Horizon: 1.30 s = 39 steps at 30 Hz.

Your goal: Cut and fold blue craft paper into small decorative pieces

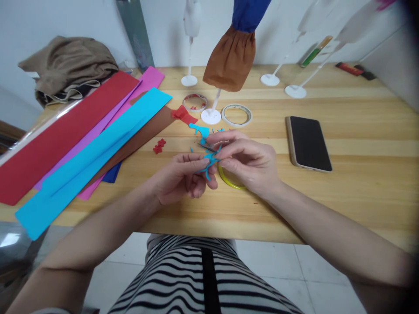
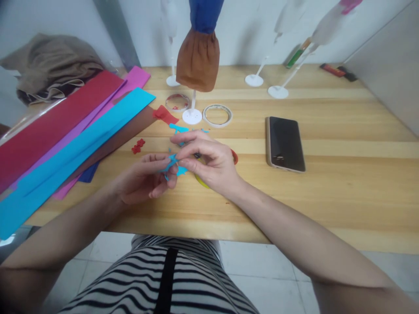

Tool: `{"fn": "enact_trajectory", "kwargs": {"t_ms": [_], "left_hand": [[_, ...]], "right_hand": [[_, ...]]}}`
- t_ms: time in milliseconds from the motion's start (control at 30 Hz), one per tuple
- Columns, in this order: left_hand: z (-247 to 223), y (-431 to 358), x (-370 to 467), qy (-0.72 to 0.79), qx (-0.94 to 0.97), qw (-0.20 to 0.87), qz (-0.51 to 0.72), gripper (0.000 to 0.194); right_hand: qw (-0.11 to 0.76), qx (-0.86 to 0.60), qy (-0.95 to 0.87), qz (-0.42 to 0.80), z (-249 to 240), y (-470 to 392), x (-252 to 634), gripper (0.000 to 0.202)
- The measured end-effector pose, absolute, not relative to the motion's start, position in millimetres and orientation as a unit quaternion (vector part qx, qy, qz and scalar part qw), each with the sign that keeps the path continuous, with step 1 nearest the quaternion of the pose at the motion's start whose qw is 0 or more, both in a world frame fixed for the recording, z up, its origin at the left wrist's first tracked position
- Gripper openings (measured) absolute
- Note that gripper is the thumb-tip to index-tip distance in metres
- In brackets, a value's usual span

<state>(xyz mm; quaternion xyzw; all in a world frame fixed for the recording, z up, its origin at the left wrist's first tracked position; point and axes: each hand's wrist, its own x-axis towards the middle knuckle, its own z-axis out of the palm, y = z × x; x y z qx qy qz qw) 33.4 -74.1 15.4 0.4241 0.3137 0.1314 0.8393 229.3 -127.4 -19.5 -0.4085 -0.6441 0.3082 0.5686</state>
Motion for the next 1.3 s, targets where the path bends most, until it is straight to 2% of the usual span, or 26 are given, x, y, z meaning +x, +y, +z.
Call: {"fn": "enact_trajectory", "kwargs": {"t_ms": [167,233,367,467,633,900,1133,1300], "left_hand": [[13.9,-77.6,31.0,0.328,0.544,0.734,0.241,0.040],[12.5,-77.9,30.6,0.338,0.592,0.681,0.267,0.041],[7.1,-77.6,32.0,0.334,0.632,0.630,0.303,0.050],[4.7,-78.9,34.3,0.338,0.647,0.612,0.304,0.048],[5.1,-81.8,37.1,0.344,0.645,0.607,0.312,0.041],[4.0,-79.6,37.5,0.353,0.633,0.626,0.287,0.043],[3.5,-78.3,34.7,0.335,0.589,0.689,0.258,0.050],[4.8,-77.0,34.5,0.356,0.582,0.687,0.251,0.044]], "right_hand": [[0.620,-0.473,-0.541,0.315,-23.4,-126.1,227.9,0.026],[0.630,-0.478,-0.490,0.367,-24.7,-125.7,226.6,0.031],[0.569,-0.442,-0.465,0.514,-21.7,-128.7,220.0,0.049],[0.543,-0.442,-0.469,0.538,-15.4,-133.0,213.8,0.045],[0.565,-0.436,-0.453,0.534,-9.9,-134.6,208.2,0.038],[0.570,-0.440,-0.437,0.539,-12.8,-131.4,207.6,0.037],[0.558,-0.456,-0.435,0.540,-8.7,-131.1,209.8,0.037],[0.555,-0.470,-0.432,0.534,-10.8,-131.0,211.1,0.036]]}}
